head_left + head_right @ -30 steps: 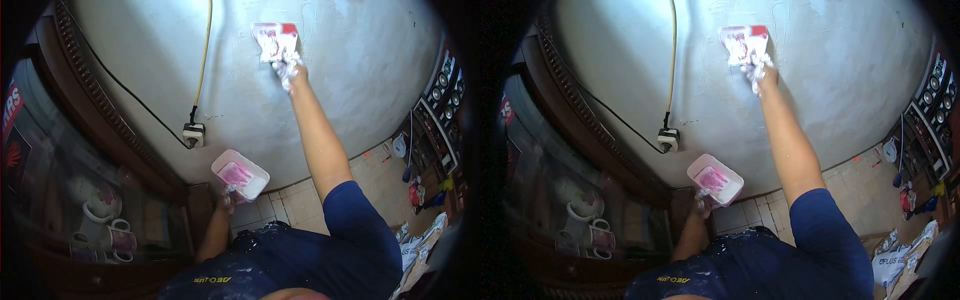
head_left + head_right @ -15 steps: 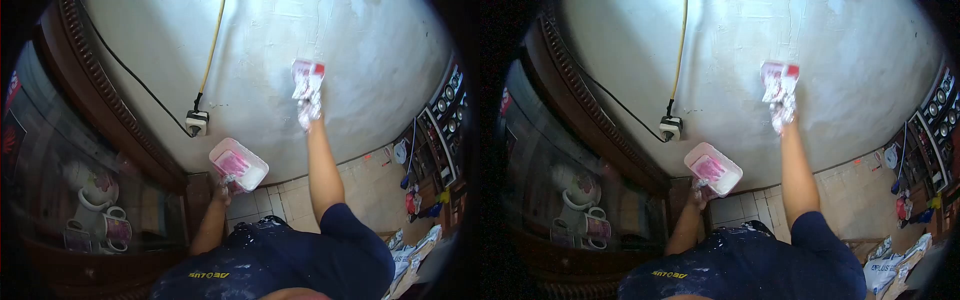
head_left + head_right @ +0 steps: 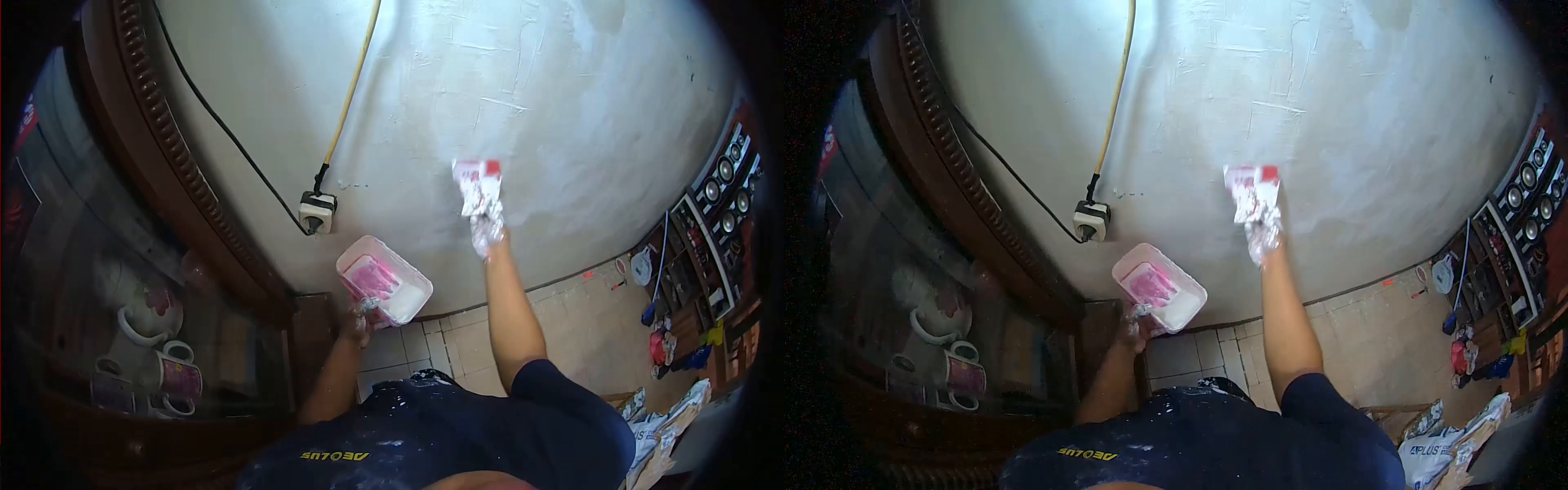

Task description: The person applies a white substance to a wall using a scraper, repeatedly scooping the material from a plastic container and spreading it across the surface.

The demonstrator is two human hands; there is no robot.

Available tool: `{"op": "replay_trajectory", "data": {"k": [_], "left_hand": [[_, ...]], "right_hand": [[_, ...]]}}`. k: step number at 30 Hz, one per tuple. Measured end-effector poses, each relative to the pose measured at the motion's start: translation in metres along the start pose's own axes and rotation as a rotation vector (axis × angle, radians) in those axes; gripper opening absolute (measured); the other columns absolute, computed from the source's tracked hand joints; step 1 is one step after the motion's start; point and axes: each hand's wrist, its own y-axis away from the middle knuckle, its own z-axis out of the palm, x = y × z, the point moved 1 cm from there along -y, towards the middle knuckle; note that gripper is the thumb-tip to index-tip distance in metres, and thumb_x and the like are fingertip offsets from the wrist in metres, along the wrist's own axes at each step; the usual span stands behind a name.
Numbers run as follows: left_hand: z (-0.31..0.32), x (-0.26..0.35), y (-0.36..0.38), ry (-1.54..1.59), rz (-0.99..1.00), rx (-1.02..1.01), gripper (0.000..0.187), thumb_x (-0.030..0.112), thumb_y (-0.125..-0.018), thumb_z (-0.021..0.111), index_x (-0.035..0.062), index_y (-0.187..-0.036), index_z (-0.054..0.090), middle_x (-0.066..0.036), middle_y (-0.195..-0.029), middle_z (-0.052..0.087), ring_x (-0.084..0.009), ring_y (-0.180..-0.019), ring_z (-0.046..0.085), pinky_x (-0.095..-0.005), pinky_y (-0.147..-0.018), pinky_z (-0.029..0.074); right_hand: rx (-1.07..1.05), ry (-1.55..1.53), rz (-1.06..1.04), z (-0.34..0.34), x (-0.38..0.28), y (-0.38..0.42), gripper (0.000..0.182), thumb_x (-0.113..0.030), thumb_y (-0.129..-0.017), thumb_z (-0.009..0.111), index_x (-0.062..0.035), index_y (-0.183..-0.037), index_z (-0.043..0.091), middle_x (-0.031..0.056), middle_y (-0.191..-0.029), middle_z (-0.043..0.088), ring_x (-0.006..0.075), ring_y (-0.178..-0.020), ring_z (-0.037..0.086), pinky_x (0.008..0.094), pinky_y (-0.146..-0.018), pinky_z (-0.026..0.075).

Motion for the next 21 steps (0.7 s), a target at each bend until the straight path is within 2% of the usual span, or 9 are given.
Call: {"op": "replay_trajectory", "data": {"k": [1, 2, 4, 8, 9, 10, 13, 16, 21], "left_hand": [[-0.002, 0.002, 0.001, -0.035, 0.029, -0.021, 0.047, 0.038, -0.082, 0.054, 0.0207, -0.122, 0.038, -0.006, -0.104, 0.058, -0.0239, -0.078, 0.063, -0.0473, -0.07, 0.054], [-0.004, 0.004, 0.002, -0.074, 0.056, -0.042, 0.048, 0.038, -0.082, 0.054, 0.0194, -0.123, 0.038, -0.006, -0.105, 0.057, -0.0244, -0.078, 0.063, -0.0475, -0.07, 0.054], [-0.004, 0.002, 0.008, -0.077, 0.075, -0.04, 0.048, 0.039, -0.083, 0.052, 0.0186, -0.124, 0.038, -0.006, -0.106, 0.058, -0.0249, -0.078, 0.063, -0.0482, -0.07, 0.054], [0.02, 0.014, 0.022, -0.191, 0.062, -0.009, 0.049, 0.043, -0.085, 0.049, 0.0187, -0.126, 0.038, -0.006, -0.109, 0.057, -0.0266, -0.082, 0.063, -0.0508, -0.071, 0.053], [0.021, 0.013, 0.025, -0.099, 0.042, 0.004, 0.05, 0.043, -0.084, 0.048, 0.0195, -0.127, 0.037, -0.006, -0.109, 0.058, -0.0271, -0.088, 0.062, -0.0509, -0.071, 0.052], [0.017, 0.01, 0.022, -0.108, 0.033, 0.001, 0.05, 0.043, -0.084, 0.048, 0.0195, -0.127, 0.037, -0.006, -0.109, 0.058, -0.0271, -0.088, 0.062, -0.0509, -0.071, 0.052], [0.007, 0.0, 0.019, -0.104, -0.023, -0.002, 0.051, 0.045, -0.084, 0.046, 0.02, -0.128, 0.036, -0.005, -0.109, 0.058, -0.0272, -0.091, 0.062, -0.0522, -0.073, 0.051], [0.01, 0.004, 0.024, -0.107, 0.067, -0.128, 0.05, 0.048, -0.086, 0.043, 0.0201, -0.127, 0.038, -0.005, -0.107, 0.059, -0.0261, -0.088, 0.062, -0.0528, -0.075, 0.05], [0.025, 0.019, 0.023, -0.145, 0.032, -0.008, 0.059, 0.041, -0.08, 0.052, 0.0211, -0.132, 0.031, -0.006, -0.12, 0.053, -0.0325, -0.101, 0.058, -0.0549, -0.08, 0.049]], "right_hand": [[-0.429, -0.005, -0.113, 0.026, -0.028, -0.023, 0.031, -0.018, -0.09, 0.052, -0.0085, -0.119, 0.048, 0.0012, -0.099, 0.058, 0.0106, -0.076, 0.056, 0.0204, -0.063, 0.049], [-0.014, 0.013, -0.087, 0.071, -0.057, -0.031, 0.025, -0.017, -0.09, 0.052, -0.0076, -0.114, 0.051, 0.0015, -0.092, 0.058, 0.0106, -0.072, 0.056, 0.021, -0.061, 0.048], [-0.338, 0.048, -0.272, 0.137, -0.108, -0.065, 0.018, -0.012, -0.09, 0.051, -0.0042, -0.106, 0.053, 0.0063, -0.091, 0.06, 0.0129, -0.074, 0.058, 0.0239, -0.061, 0.05], [-0.22, 0.183, -0.337, 0.22, -0.144, -0.106, 0.016, -0.012, -0.089, 0.052, -0.0038, -0.103, 0.054, 0.0078, -0.09, 0.06, 0.0161, -0.068, 0.06, 0.0268, -0.057, 0.052], [-0.068, 0.398, -0.23, 0.212, -0.141, -0.117, 0.017, -0.013, -0.088, 0.053, -0.0034, -0.103, 0.054, 0.0079, -0.087, 0.061, 0.0168, -0.065, 0.059, 0.0284, -0.055, 0.052], [-0.232, 0.141, -0.243, 0.184, -0.12, -0.133, 0.02, -0.013, -0.087, 0.056, -0.0024, -0.103, 0.054, 0.008, -0.084, 0.061, 0.0181, -0.062, 0.059, 0.0306, -0.054, 0.052], [0.055, 0.23, -0.13, 0.067, -0.03, -0.125, 0.021, -0.013, -0.085, 0.059, -0.0035, -0.104, 0.056, 0.0073, -0.082, 0.061, 0.0193, -0.065, 0.061, 0.0337, -0.053, 0.052], [0.058, 0.142, 0.129, -0.035, 0.043, -0.037, 0.028, -0.015, -0.087, 0.055, -0.0042, -0.112, 0.053, 0.0061, -0.096, 0.06, 0.0182, -0.082, 0.06, 0.0331, -0.064, 0.051], [-0.016, 0.144, 0.17, -0.008, 0.014, 0.015, 0.028, -0.018, -0.09, 0.049, -0.0063, -0.115, 0.05, 0.0044, -0.096, 0.059, 0.0156, -0.078, 0.058, 0.0277, -0.068, 0.048]]}}
